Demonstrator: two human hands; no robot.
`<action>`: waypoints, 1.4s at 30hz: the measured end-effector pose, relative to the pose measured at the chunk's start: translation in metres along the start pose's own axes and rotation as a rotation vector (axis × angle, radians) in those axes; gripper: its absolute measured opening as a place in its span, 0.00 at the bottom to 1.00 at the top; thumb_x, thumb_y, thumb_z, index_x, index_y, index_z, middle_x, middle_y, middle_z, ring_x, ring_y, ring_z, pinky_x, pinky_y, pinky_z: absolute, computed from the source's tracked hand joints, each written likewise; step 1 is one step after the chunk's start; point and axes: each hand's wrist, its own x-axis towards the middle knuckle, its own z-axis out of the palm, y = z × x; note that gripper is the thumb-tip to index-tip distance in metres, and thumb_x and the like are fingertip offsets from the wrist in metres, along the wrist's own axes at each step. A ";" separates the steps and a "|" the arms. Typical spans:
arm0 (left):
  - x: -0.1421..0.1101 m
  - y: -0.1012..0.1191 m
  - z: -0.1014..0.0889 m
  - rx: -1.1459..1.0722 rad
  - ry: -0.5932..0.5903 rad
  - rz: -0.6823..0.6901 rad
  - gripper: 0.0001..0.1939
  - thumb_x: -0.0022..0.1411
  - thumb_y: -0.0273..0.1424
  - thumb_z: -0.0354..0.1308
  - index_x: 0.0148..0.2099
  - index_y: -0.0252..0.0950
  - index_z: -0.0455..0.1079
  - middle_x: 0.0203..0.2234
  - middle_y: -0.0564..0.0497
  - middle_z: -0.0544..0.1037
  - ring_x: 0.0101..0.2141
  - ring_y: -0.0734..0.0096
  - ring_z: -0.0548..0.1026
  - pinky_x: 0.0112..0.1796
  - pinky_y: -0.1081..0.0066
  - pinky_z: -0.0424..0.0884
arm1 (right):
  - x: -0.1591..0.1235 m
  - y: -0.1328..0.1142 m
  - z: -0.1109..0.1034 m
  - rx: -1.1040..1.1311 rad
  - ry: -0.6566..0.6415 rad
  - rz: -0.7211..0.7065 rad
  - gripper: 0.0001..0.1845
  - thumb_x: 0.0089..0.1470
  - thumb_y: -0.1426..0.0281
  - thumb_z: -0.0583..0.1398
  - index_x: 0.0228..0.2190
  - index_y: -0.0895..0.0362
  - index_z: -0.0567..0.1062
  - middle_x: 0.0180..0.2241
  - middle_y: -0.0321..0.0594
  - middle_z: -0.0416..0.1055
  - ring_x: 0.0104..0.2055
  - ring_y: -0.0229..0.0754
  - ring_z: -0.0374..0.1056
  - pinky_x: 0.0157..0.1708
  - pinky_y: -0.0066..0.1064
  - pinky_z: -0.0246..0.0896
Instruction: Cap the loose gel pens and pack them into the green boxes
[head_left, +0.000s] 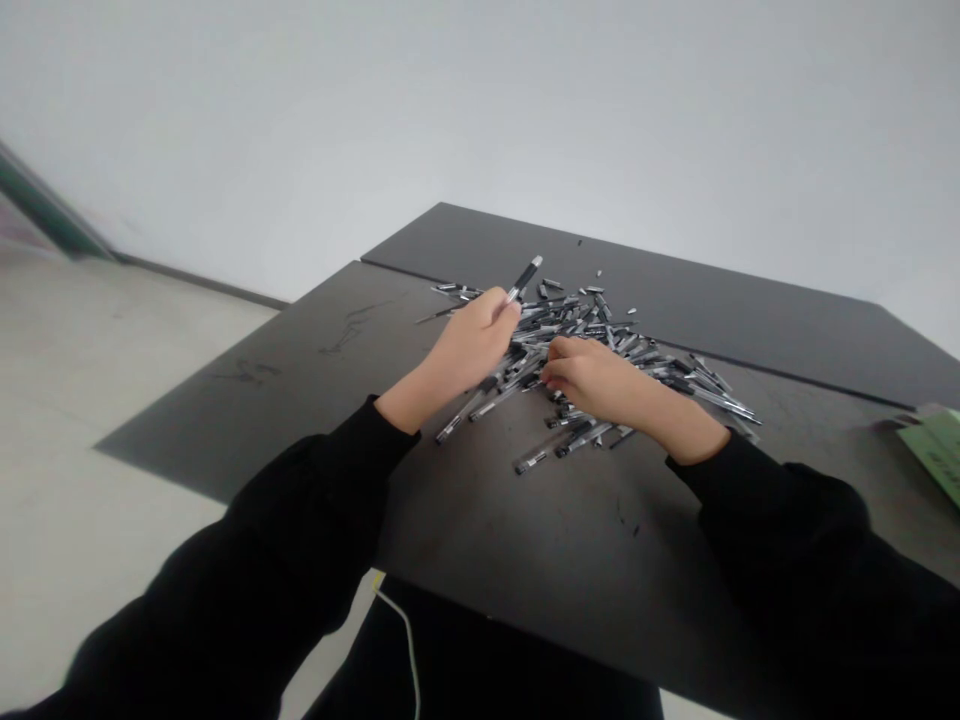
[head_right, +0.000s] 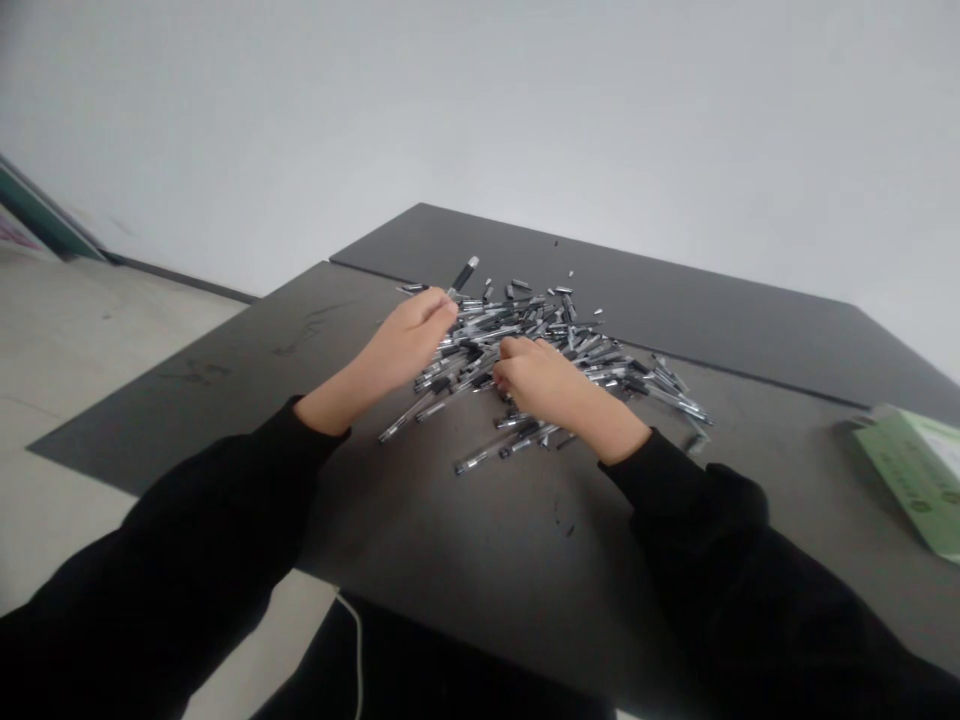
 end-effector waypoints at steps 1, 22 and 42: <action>-0.001 0.001 0.000 -0.043 -0.023 0.015 0.14 0.72 0.28 0.46 0.30 0.38 0.59 0.23 0.56 0.62 0.28 0.71 0.62 0.32 0.70 0.57 | -0.005 0.000 -0.007 0.035 0.049 0.017 0.13 0.59 0.78 0.55 0.32 0.59 0.79 0.38 0.49 0.73 0.40 0.49 0.69 0.42 0.40 0.62; -0.057 0.028 0.050 -0.471 -0.857 0.105 0.14 0.75 0.38 0.43 0.50 0.34 0.64 0.29 0.55 0.66 0.28 0.74 0.64 0.33 0.71 0.63 | -0.108 -0.033 -0.049 1.307 1.006 0.276 0.16 0.60 0.55 0.65 0.36 0.49 0.65 0.31 0.34 0.79 0.38 0.42 0.79 0.36 0.34 0.76; -0.056 0.030 0.042 -0.458 -0.865 0.038 0.15 0.74 0.40 0.44 0.49 0.36 0.64 0.30 0.55 0.64 0.29 0.72 0.61 0.32 0.70 0.60 | -0.114 -0.037 -0.057 1.196 1.001 0.361 0.16 0.61 0.52 0.61 0.36 0.47 0.63 0.31 0.34 0.76 0.39 0.43 0.78 0.40 0.38 0.75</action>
